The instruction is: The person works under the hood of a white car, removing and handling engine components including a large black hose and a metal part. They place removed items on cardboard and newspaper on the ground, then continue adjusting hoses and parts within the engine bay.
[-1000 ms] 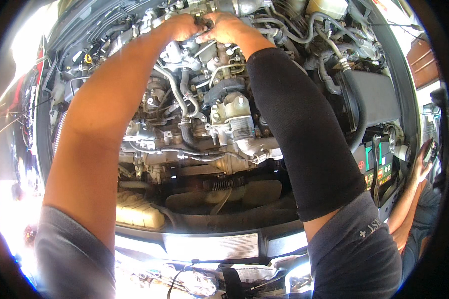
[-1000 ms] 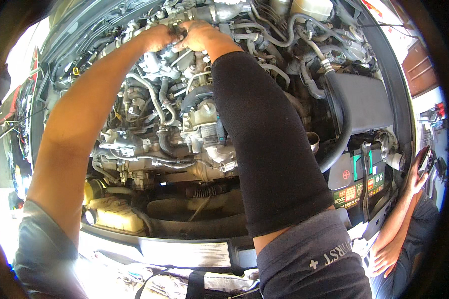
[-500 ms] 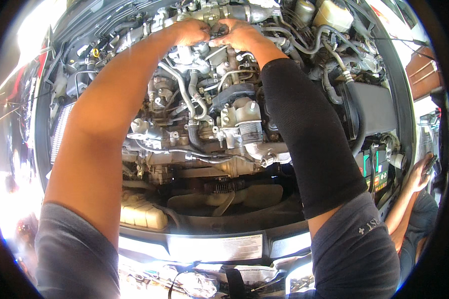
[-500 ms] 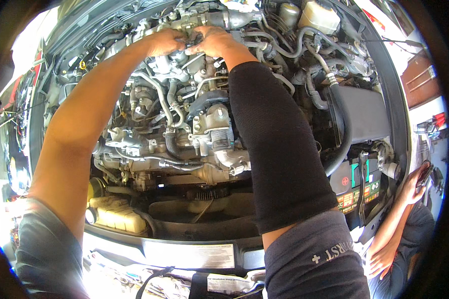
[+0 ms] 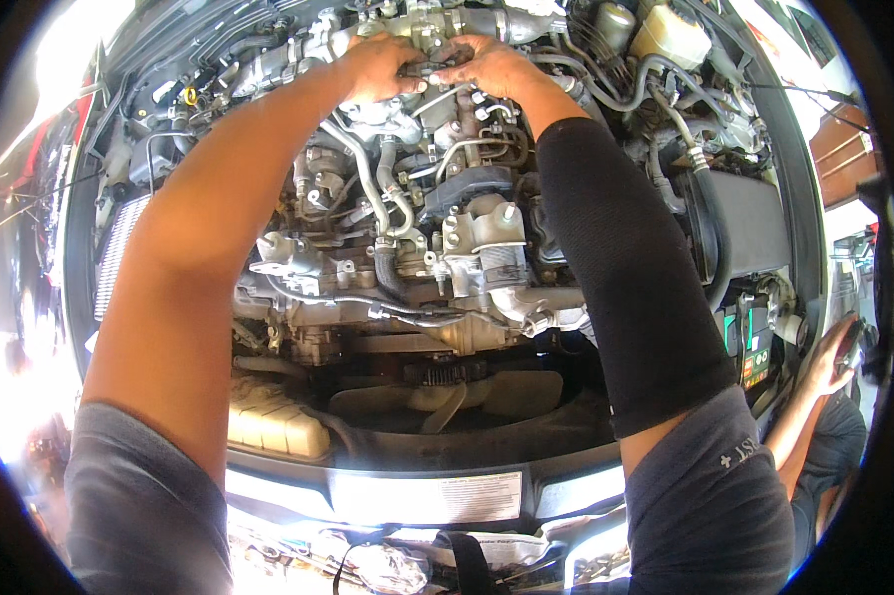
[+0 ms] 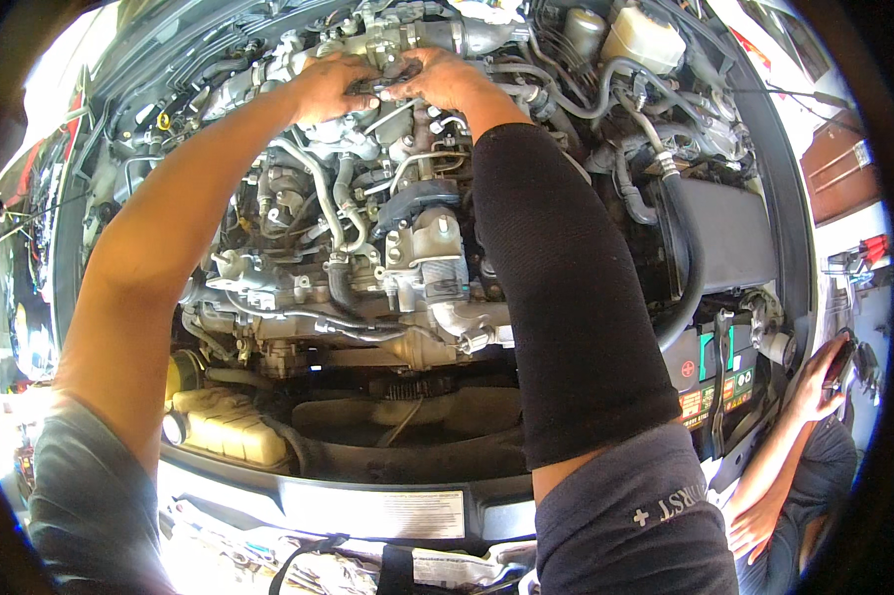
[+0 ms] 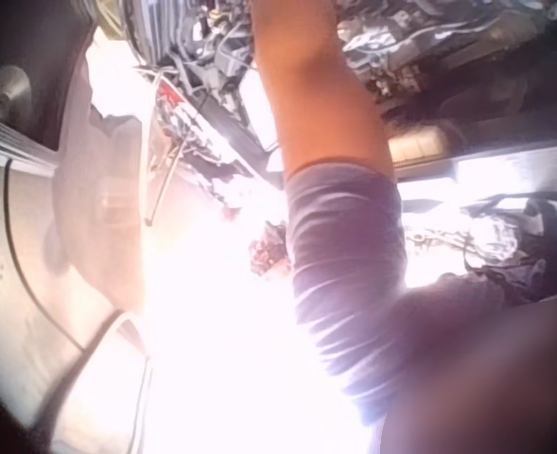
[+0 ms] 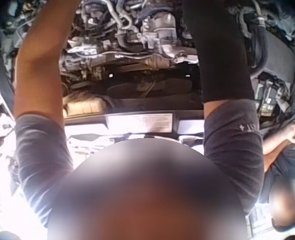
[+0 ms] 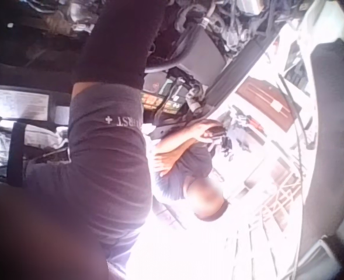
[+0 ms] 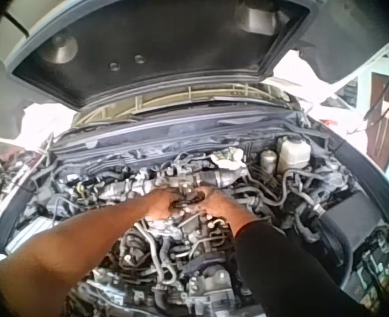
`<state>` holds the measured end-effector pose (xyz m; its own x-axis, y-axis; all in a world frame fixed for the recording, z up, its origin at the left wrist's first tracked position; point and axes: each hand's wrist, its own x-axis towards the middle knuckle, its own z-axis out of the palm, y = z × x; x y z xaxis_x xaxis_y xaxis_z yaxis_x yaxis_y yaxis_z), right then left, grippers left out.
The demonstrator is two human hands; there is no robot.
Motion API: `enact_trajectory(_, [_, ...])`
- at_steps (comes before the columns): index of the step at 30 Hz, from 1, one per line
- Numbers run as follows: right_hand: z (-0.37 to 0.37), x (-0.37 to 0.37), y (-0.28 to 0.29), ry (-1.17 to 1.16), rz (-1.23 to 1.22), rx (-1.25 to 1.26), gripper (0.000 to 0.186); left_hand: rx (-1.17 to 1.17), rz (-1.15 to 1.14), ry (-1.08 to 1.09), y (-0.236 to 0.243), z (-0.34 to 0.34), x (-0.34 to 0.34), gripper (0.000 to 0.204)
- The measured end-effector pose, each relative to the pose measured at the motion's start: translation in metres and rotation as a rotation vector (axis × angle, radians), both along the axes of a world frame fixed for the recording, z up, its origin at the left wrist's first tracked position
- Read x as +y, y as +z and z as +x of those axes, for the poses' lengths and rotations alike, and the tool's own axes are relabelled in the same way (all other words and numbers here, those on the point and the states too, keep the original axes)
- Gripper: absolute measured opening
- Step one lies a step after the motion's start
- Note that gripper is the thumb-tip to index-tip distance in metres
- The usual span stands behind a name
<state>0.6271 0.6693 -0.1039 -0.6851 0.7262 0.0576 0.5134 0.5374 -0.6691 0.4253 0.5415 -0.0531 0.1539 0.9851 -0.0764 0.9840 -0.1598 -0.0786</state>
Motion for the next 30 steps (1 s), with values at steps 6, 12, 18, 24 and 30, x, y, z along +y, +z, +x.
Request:
enact_trajectory(6, [0.006, 0.004, 0.0, 0.008, 0.056, -0.029, 0.101, 0.077, 0.187, 0.028, -0.018, 0.007, -0.016, 0.063])
enact_trajectory(12, [0.027, 0.01, 0.013, 0.129, -0.161, 0.227, 0.062, -0.042, 0.262, 0.071, -0.026, 0.012, -0.017, 0.067])
enact_trajectory(18, [0.046, 0.009, 0.02, -0.112, -0.395, 0.613, 0.08, 0.006, 0.328, 0.071, -0.031, 0.013, -0.018, 0.068])
enact_trajectory(24, [0.05, 0.009, 0.044, 0.023, -0.118, 0.168, 0.092, 0.053, 0.307, 0.103, -0.028, 0.016, -0.02, 0.07])
enact_trajectory(30, [0.046, -0.004, 0.053, 0.156, 0.01, -0.271, 0.091, 0.003, 0.309, 0.087, -0.03, 0.015, -0.019, 0.067])
